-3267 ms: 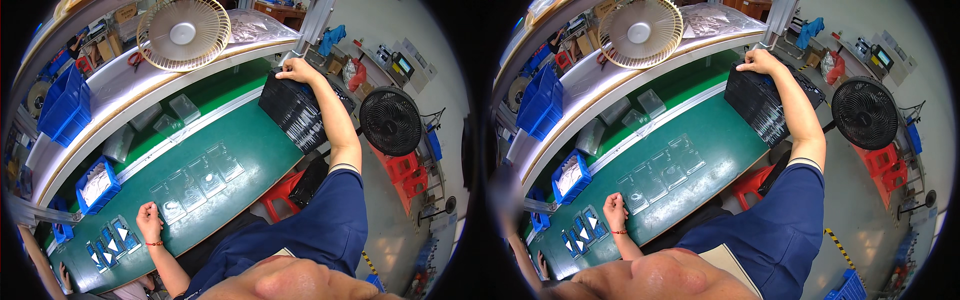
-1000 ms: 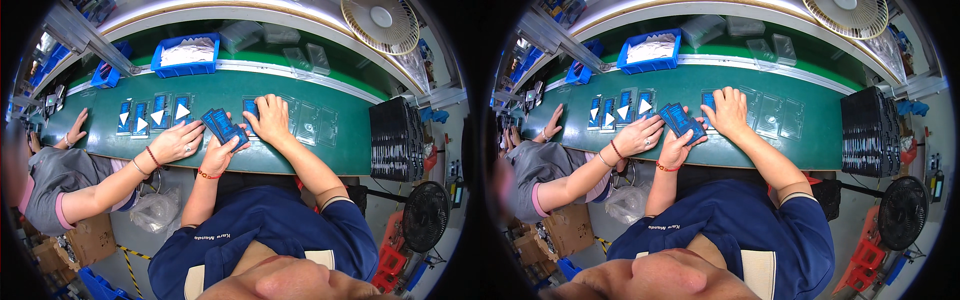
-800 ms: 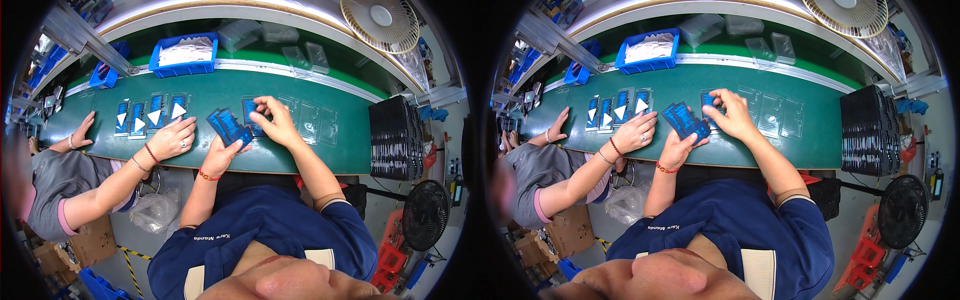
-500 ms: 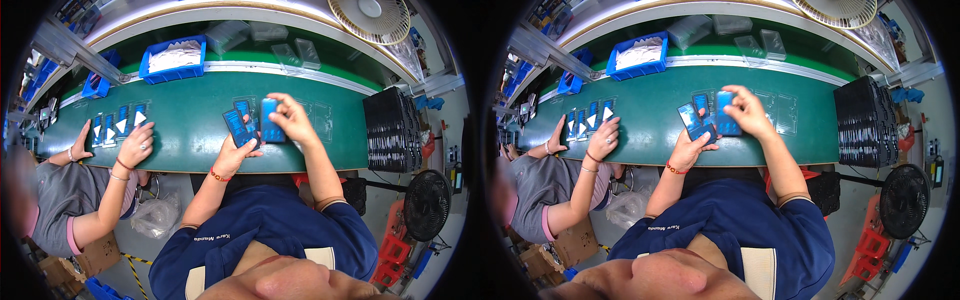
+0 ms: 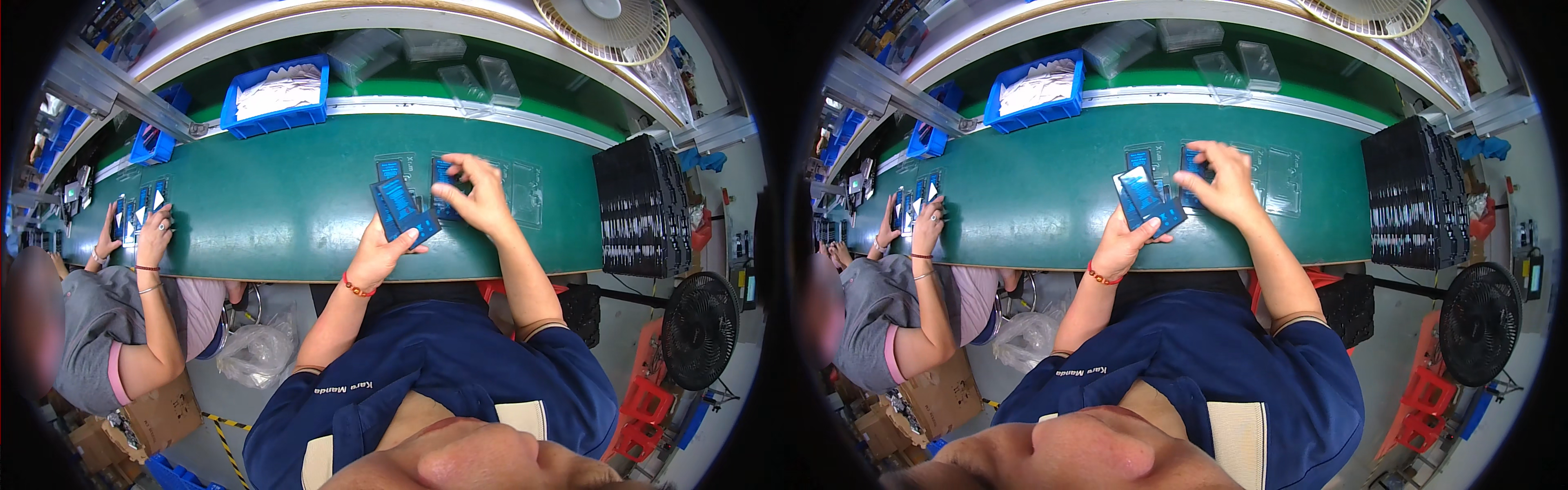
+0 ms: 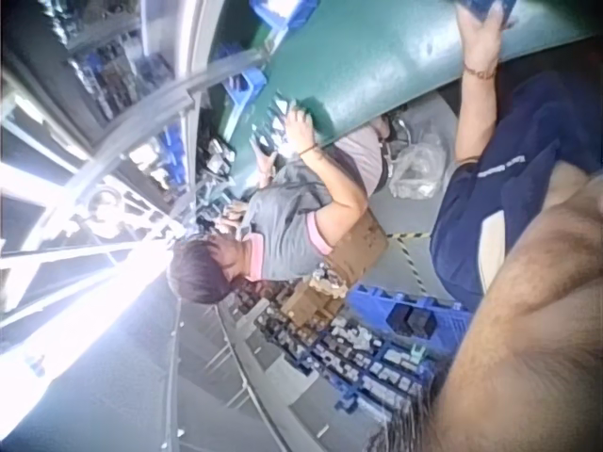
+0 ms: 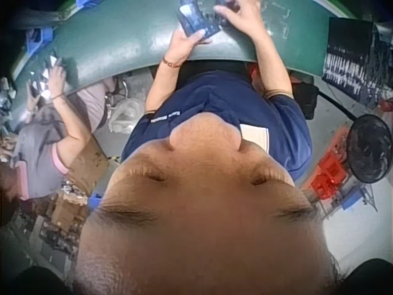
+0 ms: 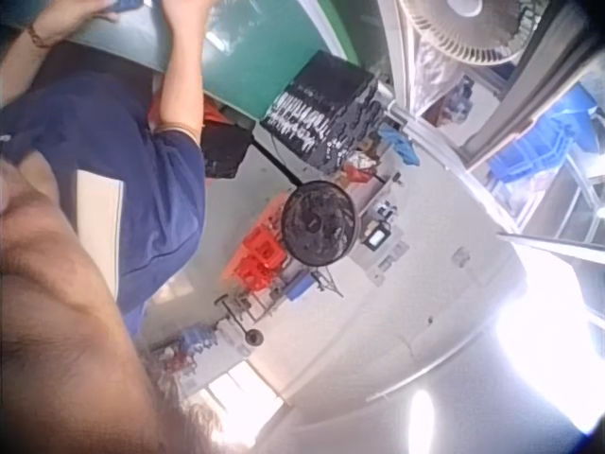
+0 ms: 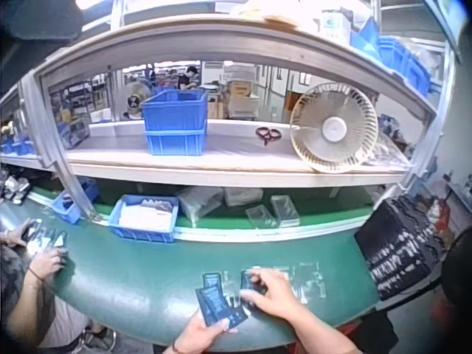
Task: The recorder is assembling components by placing small items into plastic trays.
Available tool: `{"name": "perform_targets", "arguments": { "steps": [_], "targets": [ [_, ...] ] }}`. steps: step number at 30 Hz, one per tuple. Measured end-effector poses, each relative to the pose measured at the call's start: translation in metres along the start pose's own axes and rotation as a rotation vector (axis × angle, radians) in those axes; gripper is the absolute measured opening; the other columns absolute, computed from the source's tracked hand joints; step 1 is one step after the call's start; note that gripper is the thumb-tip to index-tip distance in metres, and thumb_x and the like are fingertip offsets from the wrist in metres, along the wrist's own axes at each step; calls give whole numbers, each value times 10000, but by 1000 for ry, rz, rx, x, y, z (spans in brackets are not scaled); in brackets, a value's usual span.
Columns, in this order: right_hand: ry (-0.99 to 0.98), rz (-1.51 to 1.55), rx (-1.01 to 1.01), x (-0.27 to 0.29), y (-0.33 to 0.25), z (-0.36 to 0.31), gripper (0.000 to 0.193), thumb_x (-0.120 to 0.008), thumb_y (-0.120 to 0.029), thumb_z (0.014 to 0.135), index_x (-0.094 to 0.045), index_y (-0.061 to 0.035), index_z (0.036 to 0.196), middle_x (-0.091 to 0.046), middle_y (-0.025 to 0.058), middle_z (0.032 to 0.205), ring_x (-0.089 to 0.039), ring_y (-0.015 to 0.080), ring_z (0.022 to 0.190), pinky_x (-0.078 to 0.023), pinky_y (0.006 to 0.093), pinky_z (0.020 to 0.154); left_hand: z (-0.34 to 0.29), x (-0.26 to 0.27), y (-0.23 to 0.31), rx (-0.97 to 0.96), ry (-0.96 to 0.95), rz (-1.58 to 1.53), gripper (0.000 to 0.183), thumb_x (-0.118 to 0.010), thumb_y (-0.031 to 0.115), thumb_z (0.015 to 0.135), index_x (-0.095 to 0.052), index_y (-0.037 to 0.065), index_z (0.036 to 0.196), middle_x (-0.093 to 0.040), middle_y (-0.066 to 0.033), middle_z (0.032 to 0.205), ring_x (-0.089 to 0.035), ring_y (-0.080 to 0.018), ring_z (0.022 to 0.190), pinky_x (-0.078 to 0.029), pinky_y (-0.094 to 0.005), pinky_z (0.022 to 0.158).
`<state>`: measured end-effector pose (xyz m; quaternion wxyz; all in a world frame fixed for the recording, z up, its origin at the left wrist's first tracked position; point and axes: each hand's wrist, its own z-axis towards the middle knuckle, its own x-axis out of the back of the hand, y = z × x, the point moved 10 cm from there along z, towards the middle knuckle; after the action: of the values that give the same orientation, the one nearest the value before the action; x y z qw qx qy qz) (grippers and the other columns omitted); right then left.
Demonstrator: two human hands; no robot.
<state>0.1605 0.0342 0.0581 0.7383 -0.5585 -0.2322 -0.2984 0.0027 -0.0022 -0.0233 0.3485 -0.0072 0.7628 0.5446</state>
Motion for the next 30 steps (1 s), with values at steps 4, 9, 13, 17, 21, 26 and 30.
{"name": "perform_targets", "arguments": {
  "steps": [4,9,13,17,21,26,30],
  "targets": [
    [-235,577,-181,-29,-8,-22,464,-687,-73,819,-538,-55,1257,-566,-22,762,-525,53,749,-421,207,709,11,-29,-1,-28,-121,50,527,-602,10,888,-353,66,1349,-561,-79,1155,-612,-172,990,-602,-322,716],
    [84,411,-351,39,69,-19,440,-669,-40,817,-550,-46,1241,-564,-27,716,-515,45,678,-430,213,648,7,-25,-1,41,-76,-7,742,-586,11,898,-140,122,1481,-580,-153,1129,-623,-220,977,-582,-339,738],
    [66,-238,-379,52,89,-22,451,-745,-158,760,-602,-57,1175,-585,35,741,-574,140,716,-455,300,717,7,-20,1,17,-59,15,718,-568,25,910,-145,119,1482,-596,-162,1100,-632,-240,977,-589,-359,755],
    [218,-515,-164,52,51,-26,490,-794,-299,688,-640,-93,1105,-578,61,885,-550,256,916,-359,405,855,7,-19,0,21,-39,20,694,-573,21,908,-166,96,1465,-585,-168,1128,-631,-226,977,-583,-342,743],
    [172,-150,-94,39,14,-29,425,-782,-269,722,-640,-62,1065,-610,71,901,-573,210,851,-426,353,812,11,-30,-5,53,-97,65,593,-558,10,910,-245,76,1409,-583,-137,1134,-640,-210,949,-583,-322,738],
    [-77,736,-205,-22,7,-51,200,-689,-79,843,-600,-40,1017,-587,-15,820,-524,64,724,-460,238,671,20,-64,-11,-58,-180,212,777,-558,-4,904,-74,118,1500,-575,-101,1150,-588,-146,1003,-568,-284,726],
    [293,688,-316,62,60,-47,240,-684,-33,825,-572,-27,1037,-597,-2,799,-531,57,712,-454,224,637,13,-49,1,-76,-149,362,735,-598,21,883,-183,93,1485,-591,-165,1154,-599,-202,1019,-541,-333,789]
  ]
}}
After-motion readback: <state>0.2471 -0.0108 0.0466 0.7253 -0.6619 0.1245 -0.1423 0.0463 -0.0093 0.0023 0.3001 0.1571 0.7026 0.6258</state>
